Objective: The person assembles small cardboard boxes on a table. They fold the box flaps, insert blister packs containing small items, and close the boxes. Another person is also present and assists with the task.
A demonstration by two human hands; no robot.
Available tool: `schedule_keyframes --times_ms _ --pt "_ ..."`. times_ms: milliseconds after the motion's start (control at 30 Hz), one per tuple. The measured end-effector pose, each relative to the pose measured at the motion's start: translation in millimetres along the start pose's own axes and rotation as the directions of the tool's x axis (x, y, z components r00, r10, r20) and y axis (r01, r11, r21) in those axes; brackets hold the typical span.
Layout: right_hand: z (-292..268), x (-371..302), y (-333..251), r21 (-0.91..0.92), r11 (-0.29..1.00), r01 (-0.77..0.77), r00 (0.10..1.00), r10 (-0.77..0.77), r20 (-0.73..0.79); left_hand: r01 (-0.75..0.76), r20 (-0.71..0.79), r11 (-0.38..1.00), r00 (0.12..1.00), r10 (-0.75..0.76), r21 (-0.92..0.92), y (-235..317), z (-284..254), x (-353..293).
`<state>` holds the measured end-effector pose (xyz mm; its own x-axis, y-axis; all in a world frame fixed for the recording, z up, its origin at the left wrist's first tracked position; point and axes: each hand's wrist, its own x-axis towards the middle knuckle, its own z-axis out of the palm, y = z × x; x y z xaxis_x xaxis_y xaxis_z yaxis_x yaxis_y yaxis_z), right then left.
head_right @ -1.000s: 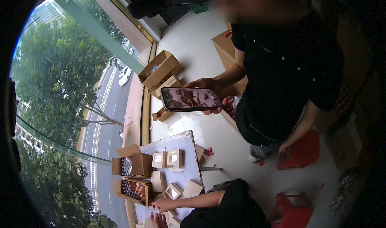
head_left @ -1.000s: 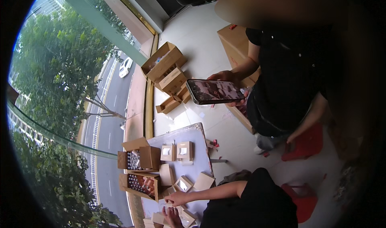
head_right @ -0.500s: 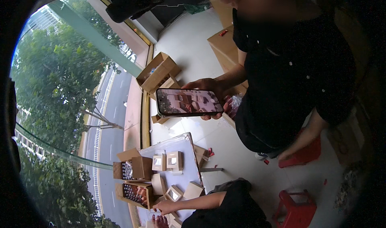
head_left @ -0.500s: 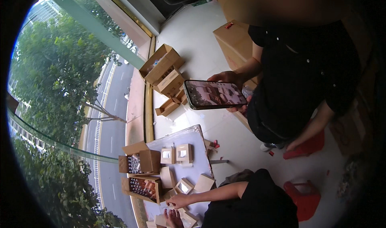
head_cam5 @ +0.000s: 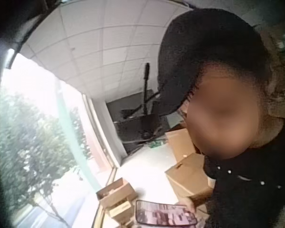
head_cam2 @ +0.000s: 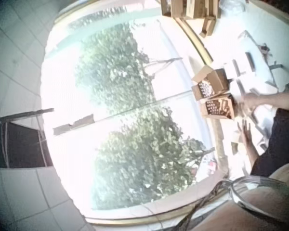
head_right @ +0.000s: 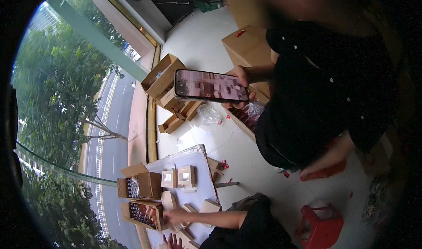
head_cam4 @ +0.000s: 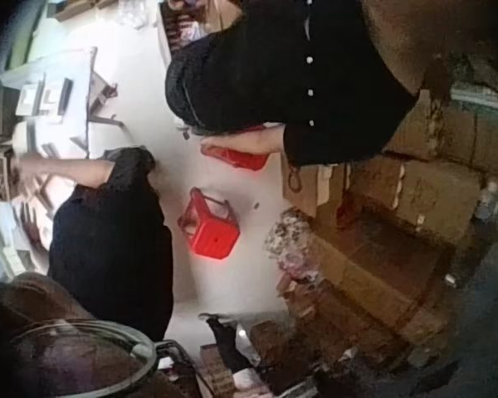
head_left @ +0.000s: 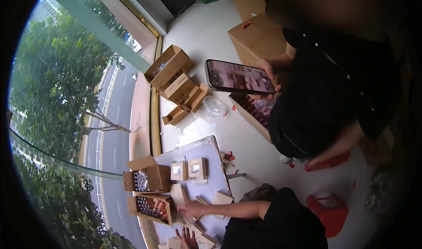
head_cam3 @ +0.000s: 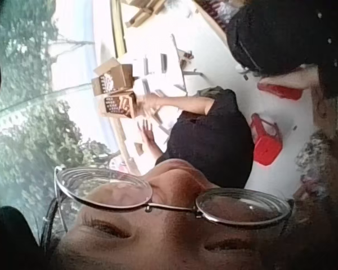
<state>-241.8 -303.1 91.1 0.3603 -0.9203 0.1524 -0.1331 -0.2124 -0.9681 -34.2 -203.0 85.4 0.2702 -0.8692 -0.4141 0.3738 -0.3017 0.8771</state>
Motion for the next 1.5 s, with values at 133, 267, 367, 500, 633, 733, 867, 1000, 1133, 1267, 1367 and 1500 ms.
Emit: schedule_keyframes --times_ms 133,267,367,500,633,733,867,1000,1133,1267,1367,1500 --pt "-96.4 44.0 39.9 -0.022 0.983 -0.183 0.781 0.132 -0.610 0.008 -0.008 1.000 1.000 -0.008 -0.020 1.1 -2.5 3.2" --pt "-206.6 62.6 55.5 -0.181 0.974 -0.133 0.404 -0.113 -0.908 0.015 -0.013 0.999 1.000 -0.015 -0.029 -0.6 -6.6 6.6" --pt "-280.4 71.2 52.0 -0.451 0.822 -0.349 0.352 -0.330 -0.876 0.034 -0.016 0.999 0.999 -0.035 -0.022 -0.2 -10.3 7.4" --pt "-346.4 77.5 14.4 -0.506 0.763 -0.403 0.224 -0.454 -0.863 0.035 -0.018 0.999 0.999 -0.035 -0.028 -1.0 -12.3 10.6" --pt "-363.9 75.5 -14.5 -0.545 0.740 -0.394 0.229 -0.495 -0.838 0.041 -0.013 0.999 0.999 -0.042 -0.028 -3.0 -14.2 14.2" --pt "-362.3 72.8 -16.2 -0.578 0.729 -0.366 0.236 -0.528 -0.815 0.042 -0.009 0.999 0.999 -0.042 -0.030 -3.7 -12.3 16.8" --pt "-345.6 75.6 -2.8 -0.450 0.861 -0.237 0.411 -0.331 -0.850 0.046 -0.013 0.998 0.999 -0.047 -0.043 -6.6 -14.6 16.1" --pt "-283.6 75.3 12.0 -0.285 0.943 -0.172 0.664 -0.102 -0.741 0.032 -0.007 0.995 0.999 -0.033 -0.095 -8.7 -46.5 4.2" --pt "-199.4 52.4 47.8 -0.203 0.958 -0.204 0.847 0.069 -0.527 -0.073 -0.144 0.997 0.987 0.068 -0.029 7.7 -21.5 -27.2" --pt "-107.7 9.1 107.4 -0.225 0.919 -0.325 0.911 0.240 -0.335 -0.303 0.107 0.945 0.951 0.290 0.123 88.5 43.9 -80.2" --pt "-67.6 -25.7 95.2 -0.390 0.825 -0.408 0.911 0.343 -0.229 -0.601 0.103 0.769 0.798 0.594 0.217 150.3 74.5 -165.8" --pt "-44.2 -35.1 86.7 -0.475 0.794 -0.379 0.923 0.361 -0.134 -0.888 0.475 0.099 0.331 0.815 0.449 187.3 102.6 -245.4"
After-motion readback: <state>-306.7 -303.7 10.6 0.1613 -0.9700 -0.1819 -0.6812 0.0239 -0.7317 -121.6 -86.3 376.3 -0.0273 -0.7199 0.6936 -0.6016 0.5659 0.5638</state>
